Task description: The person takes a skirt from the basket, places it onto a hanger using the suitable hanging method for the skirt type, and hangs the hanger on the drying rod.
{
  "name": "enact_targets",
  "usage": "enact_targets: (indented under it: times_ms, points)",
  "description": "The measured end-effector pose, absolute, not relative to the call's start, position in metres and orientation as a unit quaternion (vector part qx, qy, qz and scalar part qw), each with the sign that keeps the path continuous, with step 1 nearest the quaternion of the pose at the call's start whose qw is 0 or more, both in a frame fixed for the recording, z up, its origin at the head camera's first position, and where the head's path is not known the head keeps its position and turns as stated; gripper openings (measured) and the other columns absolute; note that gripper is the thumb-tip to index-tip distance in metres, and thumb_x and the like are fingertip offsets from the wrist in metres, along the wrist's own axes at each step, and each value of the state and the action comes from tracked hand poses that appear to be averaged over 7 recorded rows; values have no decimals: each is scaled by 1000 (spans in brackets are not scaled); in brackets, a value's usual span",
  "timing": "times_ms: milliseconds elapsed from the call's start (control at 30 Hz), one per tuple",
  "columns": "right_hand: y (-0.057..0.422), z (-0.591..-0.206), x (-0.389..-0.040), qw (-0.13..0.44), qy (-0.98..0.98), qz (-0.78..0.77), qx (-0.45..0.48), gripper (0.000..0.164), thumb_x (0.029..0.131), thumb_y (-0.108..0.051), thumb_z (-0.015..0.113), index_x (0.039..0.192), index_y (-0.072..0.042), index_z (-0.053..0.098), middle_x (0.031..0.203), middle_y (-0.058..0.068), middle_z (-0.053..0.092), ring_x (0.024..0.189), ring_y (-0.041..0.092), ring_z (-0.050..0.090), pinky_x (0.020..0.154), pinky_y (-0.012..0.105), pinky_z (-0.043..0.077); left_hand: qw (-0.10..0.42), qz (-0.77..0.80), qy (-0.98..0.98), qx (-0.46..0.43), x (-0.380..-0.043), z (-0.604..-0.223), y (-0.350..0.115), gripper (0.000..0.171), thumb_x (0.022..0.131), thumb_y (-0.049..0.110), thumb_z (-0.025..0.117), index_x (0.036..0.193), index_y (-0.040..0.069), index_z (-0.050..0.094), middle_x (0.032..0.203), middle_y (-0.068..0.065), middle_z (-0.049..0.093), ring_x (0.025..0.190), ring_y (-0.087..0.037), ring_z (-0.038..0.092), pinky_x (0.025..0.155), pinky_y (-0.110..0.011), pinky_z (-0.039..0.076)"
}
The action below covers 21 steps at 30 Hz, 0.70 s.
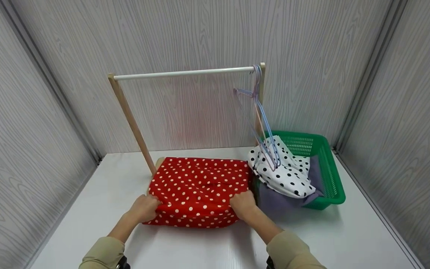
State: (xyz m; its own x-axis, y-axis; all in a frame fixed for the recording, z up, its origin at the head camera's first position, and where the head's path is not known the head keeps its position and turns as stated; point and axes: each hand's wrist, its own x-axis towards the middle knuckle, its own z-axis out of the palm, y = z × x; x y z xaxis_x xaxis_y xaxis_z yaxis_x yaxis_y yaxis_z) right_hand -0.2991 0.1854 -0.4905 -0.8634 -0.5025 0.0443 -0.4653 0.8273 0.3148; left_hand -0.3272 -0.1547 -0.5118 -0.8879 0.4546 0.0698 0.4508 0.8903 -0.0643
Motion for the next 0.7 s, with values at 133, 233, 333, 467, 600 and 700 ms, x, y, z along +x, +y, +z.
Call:
enact_targets:
  times_ms: [133,233,333,467,600,700]
  points:
    - [187,-507,-300,98,-953,-151,241,15,74,-11,73,67,-3,63,59,9,55,58,25,55,55,38,46,32,100,-968,-227,-334,-519,-142,49,72,26,77,115,11,61,108,-9,60,101,-27,53,87,-46,41]
    - [190,-515,-299,126,-950,-136,252,18,71,-12,76,77,-2,62,68,11,57,66,27,56,58,39,46,-5,130,-966,-222,-337,-526,-135,70,71,34,77,132,15,48,123,-8,54,112,-27,48,95,-47,36]
    - [193,-522,-298,147,-941,-113,283,29,67,-15,80,88,-4,63,80,11,58,75,27,55,62,39,47,-23,136,-964,-226,-338,-533,-131,67,71,35,77,129,16,51,120,-6,58,109,-25,50,95,-46,34]
    - [196,-529,-299,180,-915,-117,341,23,66,-17,81,82,-8,68,79,7,58,72,23,53,62,36,47,3,153,-956,-252,-335,-537,-125,27,77,26,73,100,13,67,88,-4,67,86,-22,60,89,-44,38]
    - [197,-534,-299,214,-888,-137,384,15,65,-18,80,70,-9,69,71,4,56,64,19,50,53,29,45,54,204,-936,-283,-337,-533,-124,9,80,22,71,83,14,69,70,-2,64,74,-21,62,90,-44,39]
    - [195,-537,-297,232,-879,-144,392,13,68,-17,79,71,-8,70,72,5,56,64,19,50,50,28,44,100,233,-924,-287,-340,-526,-127,9,80,22,71,85,13,69,72,-3,65,78,-22,63,93,-47,38]
